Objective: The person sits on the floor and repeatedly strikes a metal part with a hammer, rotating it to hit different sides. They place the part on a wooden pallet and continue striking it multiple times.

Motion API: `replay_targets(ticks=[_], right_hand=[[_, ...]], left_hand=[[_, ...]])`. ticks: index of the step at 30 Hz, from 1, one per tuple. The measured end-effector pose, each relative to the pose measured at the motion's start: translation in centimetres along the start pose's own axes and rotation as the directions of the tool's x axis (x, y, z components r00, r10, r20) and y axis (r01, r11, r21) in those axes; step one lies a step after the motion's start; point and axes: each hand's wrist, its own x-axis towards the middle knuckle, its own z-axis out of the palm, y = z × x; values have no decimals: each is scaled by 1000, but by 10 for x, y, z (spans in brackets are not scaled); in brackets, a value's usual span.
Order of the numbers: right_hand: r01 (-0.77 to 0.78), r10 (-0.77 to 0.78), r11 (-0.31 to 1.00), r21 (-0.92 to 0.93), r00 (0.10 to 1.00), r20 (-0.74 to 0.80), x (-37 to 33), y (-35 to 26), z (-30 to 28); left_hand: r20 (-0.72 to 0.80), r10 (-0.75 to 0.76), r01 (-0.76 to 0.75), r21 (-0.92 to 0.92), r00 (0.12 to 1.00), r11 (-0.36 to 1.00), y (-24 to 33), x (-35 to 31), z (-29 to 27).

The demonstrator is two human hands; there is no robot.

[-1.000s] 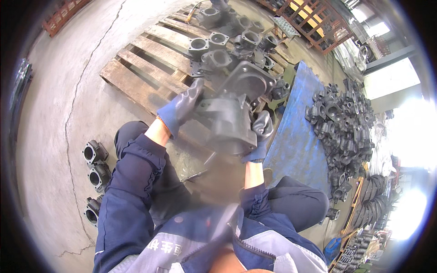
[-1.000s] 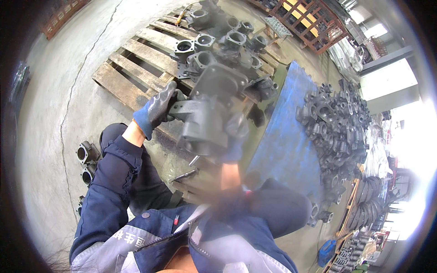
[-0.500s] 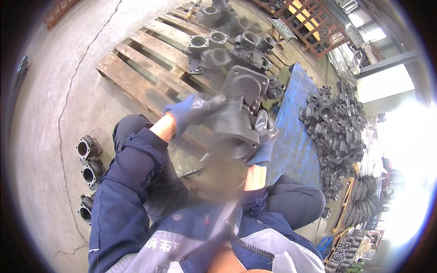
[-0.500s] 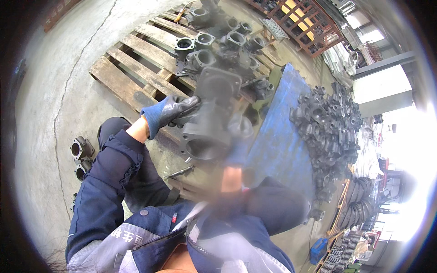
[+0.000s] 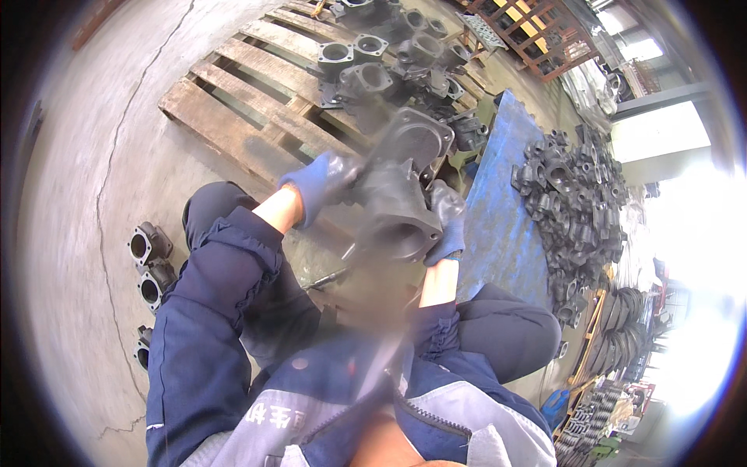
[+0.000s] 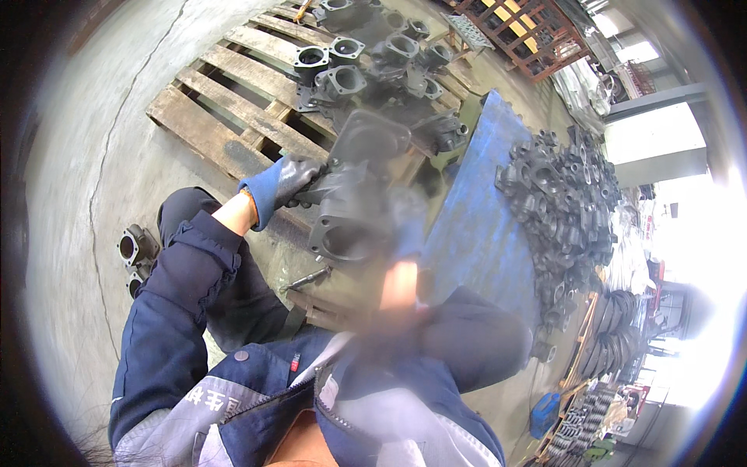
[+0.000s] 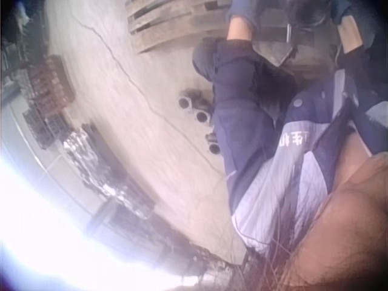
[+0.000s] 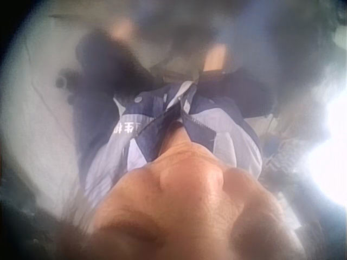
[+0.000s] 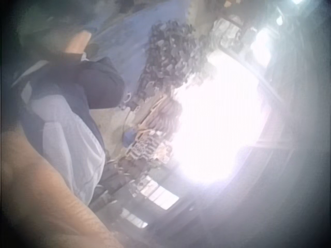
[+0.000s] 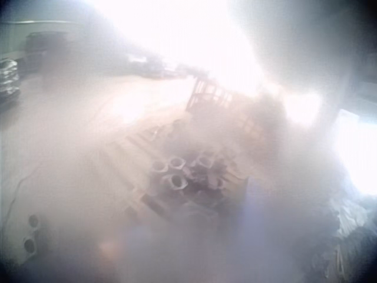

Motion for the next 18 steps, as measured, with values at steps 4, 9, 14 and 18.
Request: replay_targets(ticks=[4, 9, 14, 18], right_hand=[[-141, 193, 872, 468, 979, -65, 2, 6, -2], [-127, 225, 865, 486, 963, -148, 10, 9, -1], [40, -41, 999, -6, 966, -254, 18, 29, 0], [34, -81, 986, -162, 955, -287, 7, 16, 1]], left_hand=[[21, -163, 164, -239, 986, 957, -8, -9, -1], [190, -336, 379, -287, 923, 880, -7, -7, -15], [469, -606, 745, -567, 643, 352, 7, 4, -24], [356, -598, 606, -742, 718, 285, 18, -6, -8]])
